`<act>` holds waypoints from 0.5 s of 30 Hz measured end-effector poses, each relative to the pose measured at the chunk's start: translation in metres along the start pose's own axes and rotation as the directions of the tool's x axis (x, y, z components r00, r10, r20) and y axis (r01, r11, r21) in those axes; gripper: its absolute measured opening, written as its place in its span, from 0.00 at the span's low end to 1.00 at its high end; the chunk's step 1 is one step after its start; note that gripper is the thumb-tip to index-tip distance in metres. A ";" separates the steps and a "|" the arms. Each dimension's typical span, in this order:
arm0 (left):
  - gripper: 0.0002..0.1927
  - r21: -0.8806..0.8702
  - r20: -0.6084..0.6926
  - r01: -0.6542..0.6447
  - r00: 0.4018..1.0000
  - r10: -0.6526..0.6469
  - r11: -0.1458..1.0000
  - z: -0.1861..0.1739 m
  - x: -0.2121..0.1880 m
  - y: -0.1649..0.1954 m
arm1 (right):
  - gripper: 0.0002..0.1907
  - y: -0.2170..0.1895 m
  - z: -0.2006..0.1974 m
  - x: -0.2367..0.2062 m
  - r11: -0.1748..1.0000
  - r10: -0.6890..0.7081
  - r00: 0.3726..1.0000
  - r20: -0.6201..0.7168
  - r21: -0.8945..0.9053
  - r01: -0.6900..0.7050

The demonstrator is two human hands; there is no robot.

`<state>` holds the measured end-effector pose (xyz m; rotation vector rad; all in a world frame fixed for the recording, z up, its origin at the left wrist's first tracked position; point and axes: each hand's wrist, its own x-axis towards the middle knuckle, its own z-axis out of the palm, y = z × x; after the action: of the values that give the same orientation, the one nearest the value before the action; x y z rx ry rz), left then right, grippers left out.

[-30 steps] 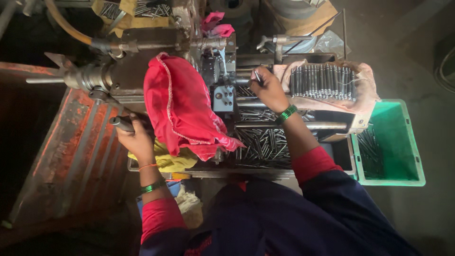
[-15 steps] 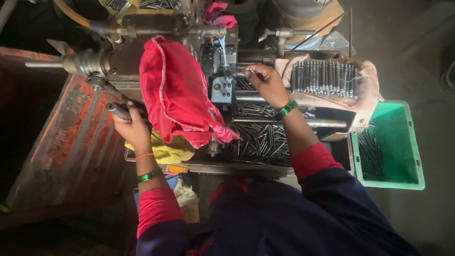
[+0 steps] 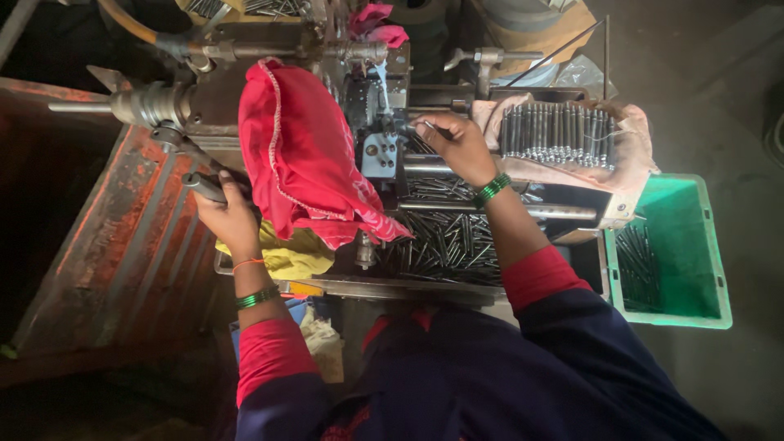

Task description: The person operates a metalworking machine, inserting metal rods into a slot and pulling a lever to process them. The finished metal pieces fall into a tray below. The person repeatedly picks up rods, inserts them, and operates the lever.

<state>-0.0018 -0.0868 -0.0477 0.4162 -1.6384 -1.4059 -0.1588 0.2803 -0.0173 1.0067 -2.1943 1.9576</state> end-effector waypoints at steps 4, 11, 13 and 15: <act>0.08 0.004 0.019 -0.090 0.996 0.090 0.996 0.000 0.000 -0.002 | 0.11 0.002 -0.001 0.000 1.000 -0.006 0.999 -0.036 -0.030 0.005; 0.08 0.064 -0.007 -0.053 0.999 0.054 0.997 0.000 0.003 -0.006 | 0.11 0.003 -0.001 0.000 0.972 0.044 0.982 -0.182 -0.220 -0.085; 0.08 0.050 -0.004 -0.038 0.999 0.039 0.998 0.000 0.003 -0.005 | 0.11 0.005 0.003 0.003 0.978 0.154 0.971 -0.185 -0.109 -0.176; 0.09 0.072 0.008 -0.114 0.993 0.114 0.991 -0.001 0.003 -0.003 | 0.11 0.005 0.005 0.007 0.973 0.227 0.962 -0.153 -0.013 -0.232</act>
<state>-0.0034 -0.0903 -0.0490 0.3558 -1.6932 -1.2659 -0.1646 0.2723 -0.0197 0.6005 -2.3379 2.0053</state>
